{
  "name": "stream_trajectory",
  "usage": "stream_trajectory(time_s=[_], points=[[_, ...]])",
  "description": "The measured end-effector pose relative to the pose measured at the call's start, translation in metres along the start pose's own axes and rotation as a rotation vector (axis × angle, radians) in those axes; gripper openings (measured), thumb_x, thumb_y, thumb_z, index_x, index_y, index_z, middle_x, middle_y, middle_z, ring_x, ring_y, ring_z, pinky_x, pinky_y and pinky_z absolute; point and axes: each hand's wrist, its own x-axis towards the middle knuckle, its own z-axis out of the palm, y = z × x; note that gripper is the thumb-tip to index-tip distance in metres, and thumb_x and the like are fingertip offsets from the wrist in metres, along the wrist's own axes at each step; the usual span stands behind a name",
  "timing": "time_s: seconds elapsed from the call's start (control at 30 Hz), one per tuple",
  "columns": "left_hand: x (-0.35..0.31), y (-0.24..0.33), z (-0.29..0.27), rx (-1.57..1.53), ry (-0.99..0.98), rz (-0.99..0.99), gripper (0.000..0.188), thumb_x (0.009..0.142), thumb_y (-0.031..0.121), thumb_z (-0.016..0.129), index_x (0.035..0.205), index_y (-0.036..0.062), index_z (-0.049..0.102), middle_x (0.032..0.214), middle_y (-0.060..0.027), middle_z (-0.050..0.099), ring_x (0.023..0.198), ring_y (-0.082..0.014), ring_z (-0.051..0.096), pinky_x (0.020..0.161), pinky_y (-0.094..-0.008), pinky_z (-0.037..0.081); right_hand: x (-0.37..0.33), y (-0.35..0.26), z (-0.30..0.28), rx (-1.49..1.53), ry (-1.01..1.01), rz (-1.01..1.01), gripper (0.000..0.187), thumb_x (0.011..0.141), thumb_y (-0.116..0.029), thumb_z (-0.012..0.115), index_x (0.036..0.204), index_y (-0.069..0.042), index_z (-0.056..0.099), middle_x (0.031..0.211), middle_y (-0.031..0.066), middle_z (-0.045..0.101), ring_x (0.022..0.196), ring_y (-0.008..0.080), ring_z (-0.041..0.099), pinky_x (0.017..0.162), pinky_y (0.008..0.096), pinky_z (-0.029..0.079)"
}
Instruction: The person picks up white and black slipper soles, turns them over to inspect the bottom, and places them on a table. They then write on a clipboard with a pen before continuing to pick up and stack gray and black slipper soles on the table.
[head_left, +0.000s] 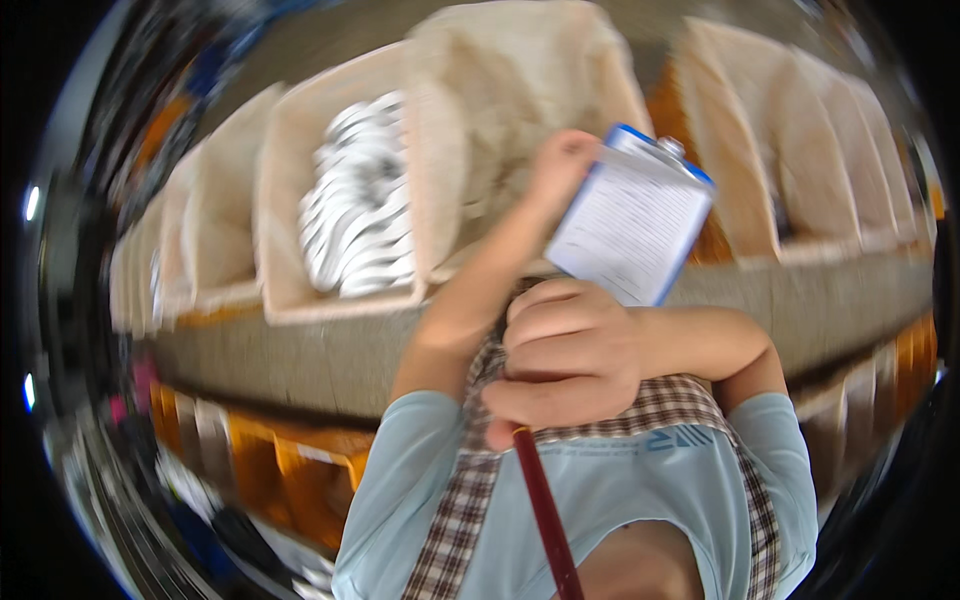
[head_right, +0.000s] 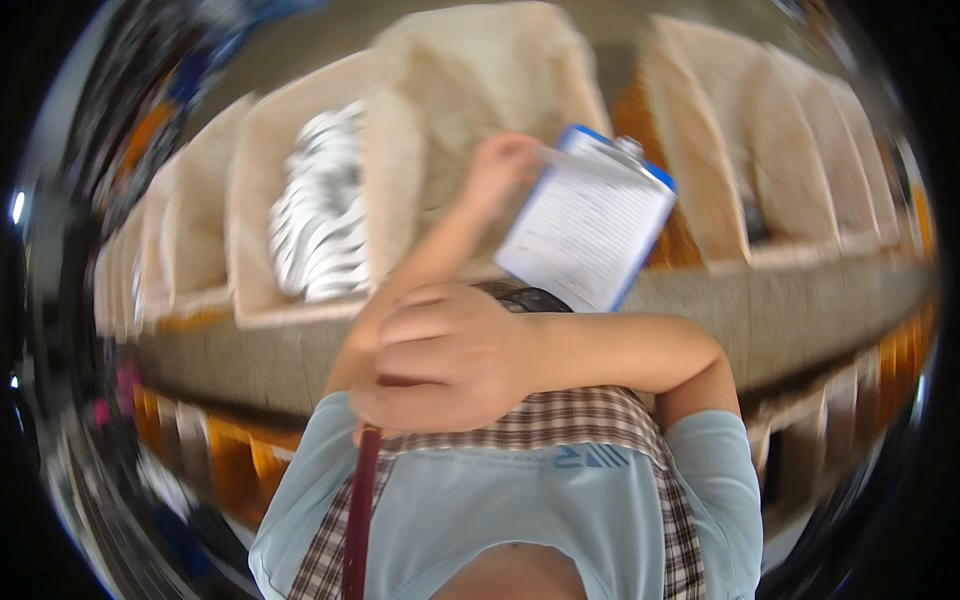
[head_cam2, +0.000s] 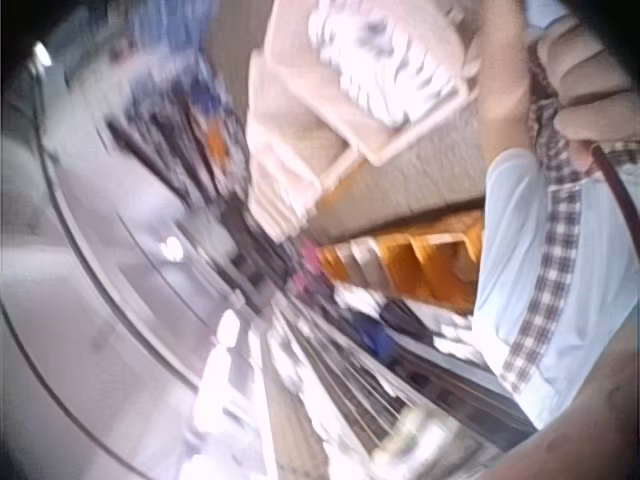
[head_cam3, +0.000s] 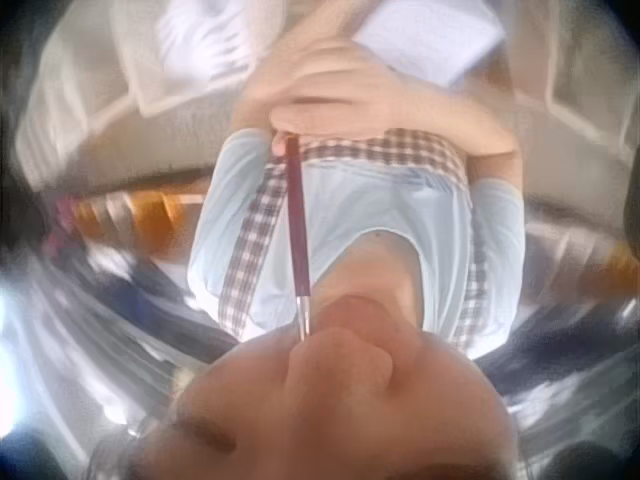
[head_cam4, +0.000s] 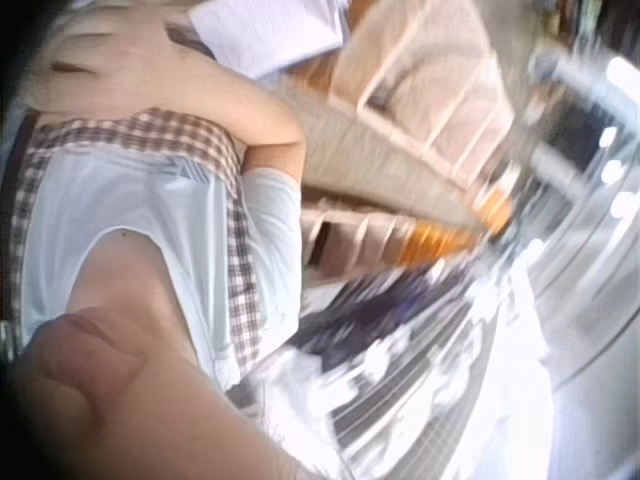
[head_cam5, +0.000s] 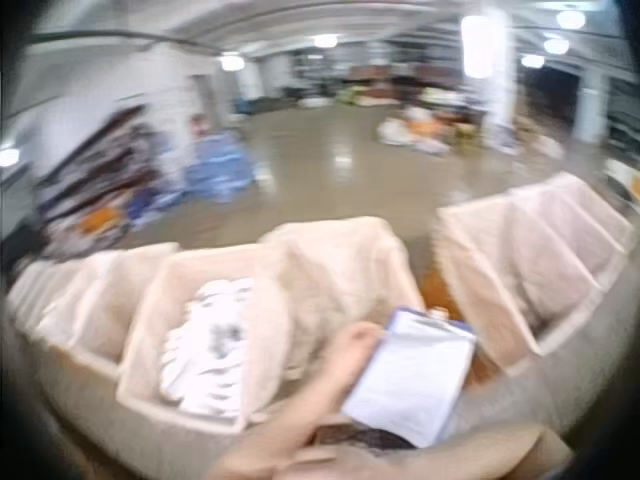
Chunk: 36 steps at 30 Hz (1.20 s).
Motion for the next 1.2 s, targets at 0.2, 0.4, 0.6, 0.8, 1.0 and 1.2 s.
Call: stream_trajectory(time_s=[0.2,0.4,0.6,0.8,1.0,1.2], points=[[0.049,0.029,-0.004,-0.191,-0.074,-0.070,0.018,0.091,0.014,0.057,0.105,0.0034,0.054,0.095,-0.0061,0.059,0.085,-0.0182,0.061,0.063,-0.0292,0.050,-0.024,-0.001,-0.027,-0.334,0.094,0.187,0.021,0.081,-0.023,0.067,0.079,-0.003,0.062,0.060,0.0002,0.045,0.054,0.0151,0.047,0.049,0.0270,0.039],[0.081,0.034,0.001,-0.223,-0.095,-0.036,0.012,0.091,0.012,0.056,0.099,0.0038,0.056,0.091,-0.0043,0.060,0.081,-0.0135,0.061,0.065,-0.0266,0.049,-0.030,-0.004,-0.020,-0.588,0.155,0.321,0.023,0.082,-0.023,0.068,0.078,-0.001,0.062,0.059,0.0010,0.047,0.052,0.0157,0.049,0.049,0.0272,0.040],[0.094,0.040,0.005,-0.253,-0.164,-0.054,0.012,0.090,0.011,0.057,0.099,0.0038,0.055,0.091,-0.0048,0.060,0.082,-0.0137,0.061,0.066,-0.0266,0.049,-0.032,-0.003,-0.015,-0.675,0.116,0.408,0.026,0.082,-0.024,0.071,0.077,0.000,0.062,0.058,0.0017,0.048,0.051,0.0160,0.050,0.050,0.0271,0.042],[0.096,0.047,0.001,-0.275,-0.168,-0.084,0.013,0.090,0.011,0.057,0.100,0.0034,0.055,0.091,-0.0047,0.060,0.082,-0.0135,0.061,0.066,-0.0261,0.049,-0.031,0.007,-0.011,-0.770,0.164,0.367,0.019,0.079,-0.020,0.065,0.078,-0.001,0.062,0.059,-0.0002,0.042,0.052,0.0148,0.045,0.050,0.0270,0.038],[0.098,0.047,-0.002,-0.286,-0.194,-0.077,0.012,0.090,0.010,0.057,0.100,0.0031,0.055,0.092,-0.0055,0.061,0.082,-0.0134,0.061,0.067,-0.0256,0.049,-0.034,0.010,-0.014,-0.768,0.159,0.357,0.018,0.080,-0.020,0.065,0.077,-0.002,0.062,0.059,-0.0006,0.042,0.052,0.0148,0.045,0.051,0.0268,0.038],[0.101,0.043,-0.003,-0.309,-0.206,-0.060,0.012,0.090,0.008,0.056,0.100,0.0024,0.055,0.096,-0.0080,0.062,0.082,-0.0142,0.061,0.069,-0.0263,0.049,-0.034,0.007,-0.022,-0.735,0.100,0.389,0.024,0.081,-0.024,0.070,0.077,-0.001,0.062,0.059,0.0003,0.046,0.051,0.0150,0.047,0.050,0.0271,0.042]])
